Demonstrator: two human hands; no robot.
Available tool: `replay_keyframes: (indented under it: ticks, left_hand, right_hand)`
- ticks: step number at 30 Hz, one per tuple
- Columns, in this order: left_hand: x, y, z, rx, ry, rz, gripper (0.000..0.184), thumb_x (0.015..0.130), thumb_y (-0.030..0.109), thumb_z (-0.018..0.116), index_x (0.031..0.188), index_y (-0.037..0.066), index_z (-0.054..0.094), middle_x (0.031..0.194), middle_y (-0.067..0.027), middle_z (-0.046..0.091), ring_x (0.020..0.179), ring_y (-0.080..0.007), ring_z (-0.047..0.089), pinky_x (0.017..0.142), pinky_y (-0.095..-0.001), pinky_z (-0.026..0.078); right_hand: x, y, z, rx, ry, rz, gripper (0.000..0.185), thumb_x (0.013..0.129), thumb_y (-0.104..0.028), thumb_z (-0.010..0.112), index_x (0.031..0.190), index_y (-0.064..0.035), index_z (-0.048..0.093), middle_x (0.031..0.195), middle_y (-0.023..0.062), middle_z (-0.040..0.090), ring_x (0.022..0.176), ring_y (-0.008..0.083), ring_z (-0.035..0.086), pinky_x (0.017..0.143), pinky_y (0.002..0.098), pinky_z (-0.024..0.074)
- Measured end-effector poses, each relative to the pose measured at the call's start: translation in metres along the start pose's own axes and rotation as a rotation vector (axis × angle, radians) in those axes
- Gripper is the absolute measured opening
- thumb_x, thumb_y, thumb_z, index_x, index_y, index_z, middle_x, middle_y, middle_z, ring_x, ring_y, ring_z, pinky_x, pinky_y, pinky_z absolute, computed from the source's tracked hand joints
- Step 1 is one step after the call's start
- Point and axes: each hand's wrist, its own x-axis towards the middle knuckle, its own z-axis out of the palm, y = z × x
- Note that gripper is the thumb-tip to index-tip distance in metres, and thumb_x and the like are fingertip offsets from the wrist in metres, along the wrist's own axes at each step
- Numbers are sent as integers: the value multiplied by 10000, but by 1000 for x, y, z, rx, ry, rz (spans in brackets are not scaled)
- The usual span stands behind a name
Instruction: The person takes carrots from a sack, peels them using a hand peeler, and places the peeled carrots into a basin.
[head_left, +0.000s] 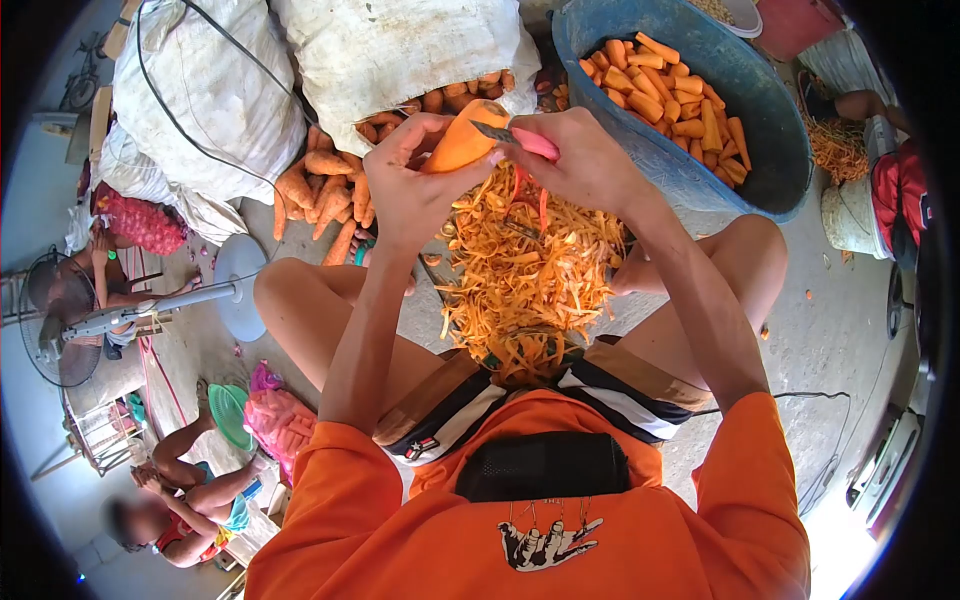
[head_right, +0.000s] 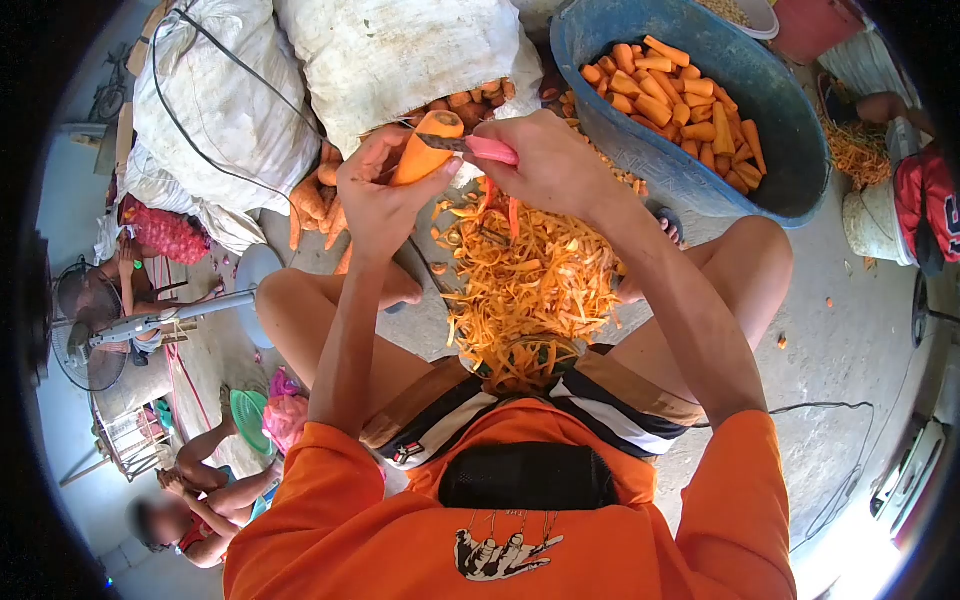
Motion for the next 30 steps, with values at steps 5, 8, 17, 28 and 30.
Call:
replay_keyframes:
  ticks: [5, 8, 17, 28, 30]
  left_hand:
    - [-2, 3, -11, -12, -127, 21, 374, 742, 69, 927, 1042, 0, 715, 925, -20, 747, 843, -75, 697, 779, -225, 564]
    - [-3, 3, -8, -25, -169, 52, 433, 696, 65, 951, 1054, 0, 717, 929, -26, 747, 832, -68, 690, 776, -228, 566]
    - [-21, -35, 28, 354, -1214, -865, 698, 904, 705, 633, 1018, 23, 730, 831, -53, 735, 704, -131, 698, 666, -261, 550]
    - [75, -92, 121, -522, -394, -927, 491, 946, 426, 732, 1285, 72, 704, 1017, -61, 762, 821, -136, 699, 730, -278, 566]
    - [62, -165, 96, 57, -247, -670, 377, 906, 298, 777, 1177, 36, 759, 982, -60, 769, 824, -138, 693, 747, -273, 551]
  right_hand:
    - [12, 67, 11, 208, -351, 376, 336, 981, -333, 695, 930, -1, 712, 835, 168, 730, 764, 276, 703, 699, 414, 501]
    - [8, 151, 10, 53, -229, 342, 379, 976, -376, 698, 893, -6, 712, 814, 116, 724, 765, 218, 689, 709, 398, 501]
    - [-24, 107, -111, -147, 136, 415, 469, 910, -495, 733, 850, -34, 673, 742, 90, 658, 681, 236, 610, 681, 400, 483]
    - [-52, 119, -173, -119, 532, 455, 314, 966, -330, 742, 961, -19, 700, 799, 32, 668, 783, 100, 589, 753, 296, 477]
    - [-56, 122, -173, -121, 565, 459, 306, 972, -317, 742, 965, -14, 696, 805, 21, 666, 797, 93, 588, 768, 282, 475]
